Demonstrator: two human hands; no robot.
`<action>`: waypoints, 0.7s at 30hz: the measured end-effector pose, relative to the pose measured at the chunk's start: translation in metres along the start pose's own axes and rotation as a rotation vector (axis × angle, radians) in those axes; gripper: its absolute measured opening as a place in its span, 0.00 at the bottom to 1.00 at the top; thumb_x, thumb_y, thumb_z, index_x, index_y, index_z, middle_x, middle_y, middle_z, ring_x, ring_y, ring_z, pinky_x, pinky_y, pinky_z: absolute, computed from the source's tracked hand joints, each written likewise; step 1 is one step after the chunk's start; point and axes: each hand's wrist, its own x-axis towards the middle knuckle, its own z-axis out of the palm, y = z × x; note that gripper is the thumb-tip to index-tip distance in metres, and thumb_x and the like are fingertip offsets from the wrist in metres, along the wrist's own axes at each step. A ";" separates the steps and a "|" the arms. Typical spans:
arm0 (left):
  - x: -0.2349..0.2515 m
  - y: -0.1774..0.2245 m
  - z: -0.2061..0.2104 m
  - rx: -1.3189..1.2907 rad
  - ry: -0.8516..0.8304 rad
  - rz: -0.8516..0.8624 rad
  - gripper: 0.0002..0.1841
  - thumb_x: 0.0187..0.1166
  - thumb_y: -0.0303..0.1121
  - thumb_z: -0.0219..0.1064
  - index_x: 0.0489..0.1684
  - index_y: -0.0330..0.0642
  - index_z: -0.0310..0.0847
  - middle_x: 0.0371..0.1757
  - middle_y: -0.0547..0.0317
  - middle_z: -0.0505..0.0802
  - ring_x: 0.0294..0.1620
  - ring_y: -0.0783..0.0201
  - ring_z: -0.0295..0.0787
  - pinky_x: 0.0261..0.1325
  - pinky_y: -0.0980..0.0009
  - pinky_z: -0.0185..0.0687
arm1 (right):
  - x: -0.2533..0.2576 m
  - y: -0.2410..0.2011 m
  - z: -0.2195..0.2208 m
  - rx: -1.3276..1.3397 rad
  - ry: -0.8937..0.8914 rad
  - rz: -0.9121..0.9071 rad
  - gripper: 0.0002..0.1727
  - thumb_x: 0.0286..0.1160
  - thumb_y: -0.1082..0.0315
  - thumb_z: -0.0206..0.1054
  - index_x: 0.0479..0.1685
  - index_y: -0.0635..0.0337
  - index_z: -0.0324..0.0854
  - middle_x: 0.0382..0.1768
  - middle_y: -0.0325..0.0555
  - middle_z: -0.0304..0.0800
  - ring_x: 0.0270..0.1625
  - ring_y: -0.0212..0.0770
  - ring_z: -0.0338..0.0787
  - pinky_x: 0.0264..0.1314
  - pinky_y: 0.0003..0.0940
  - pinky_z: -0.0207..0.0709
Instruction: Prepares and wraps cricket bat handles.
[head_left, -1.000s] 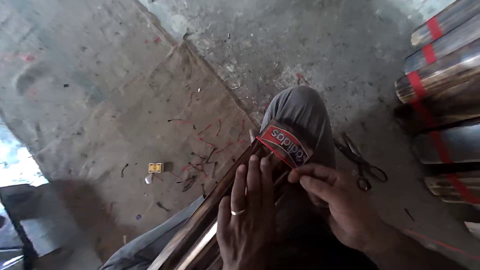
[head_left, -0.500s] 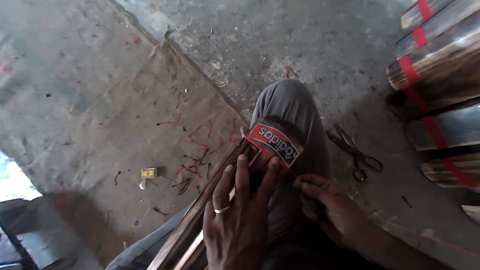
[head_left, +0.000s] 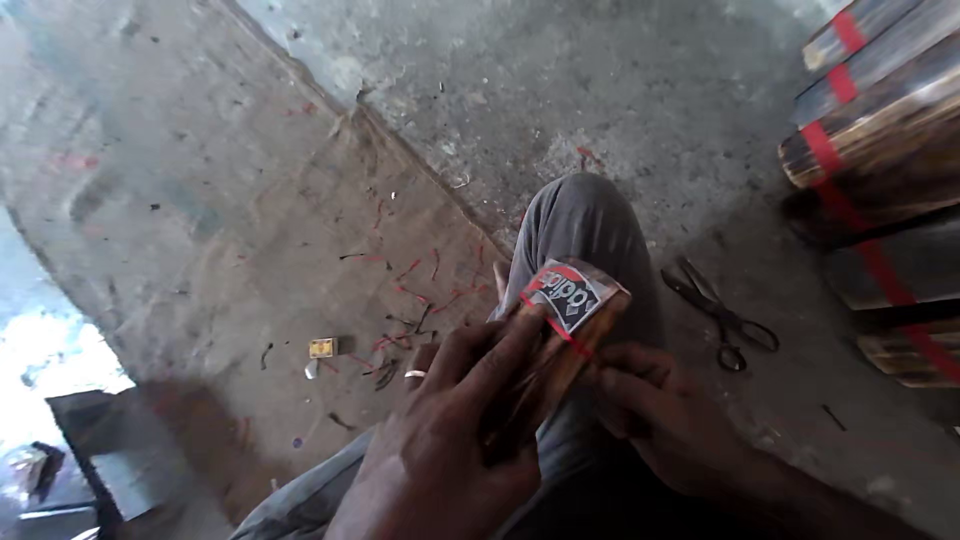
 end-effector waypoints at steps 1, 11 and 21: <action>0.000 -0.002 -0.005 -0.129 -0.074 -0.003 0.53 0.53 0.52 0.80 0.87 0.93 0.54 0.74 0.76 0.78 0.64 0.69 0.82 0.50 0.53 0.90 | 0.001 -0.005 0.003 -0.012 -0.024 -0.029 0.10 0.87 0.62 0.63 0.51 0.51 0.89 0.23 0.37 0.74 0.22 0.25 0.70 0.25 0.21 0.67; 0.000 -0.024 0.012 -0.317 0.085 -0.059 0.36 0.78 0.49 0.69 0.88 0.82 0.60 0.78 0.79 0.80 0.66 0.71 0.85 0.59 0.57 0.90 | 0.026 -0.009 0.003 -0.096 0.071 -0.001 0.12 0.89 0.61 0.58 0.55 0.52 0.87 0.25 0.41 0.76 0.21 0.29 0.71 0.22 0.22 0.69; -0.003 -0.003 0.122 0.472 0.406 -0.245 0.52 0.66 0.57 0.69 0.97 0.65 0.44 0.97 0.51 0.49 0.94 0.39 0.48 0.68 0.29 0.68 | 0.004 0.000 -0.013 -0.263 0.230 0.154 0.13 0.85 0.61 0.61 0.56 0.47 0.90 0.21 0.37 0.70 0.18 0.28 0.65 0.20 0.22 0.60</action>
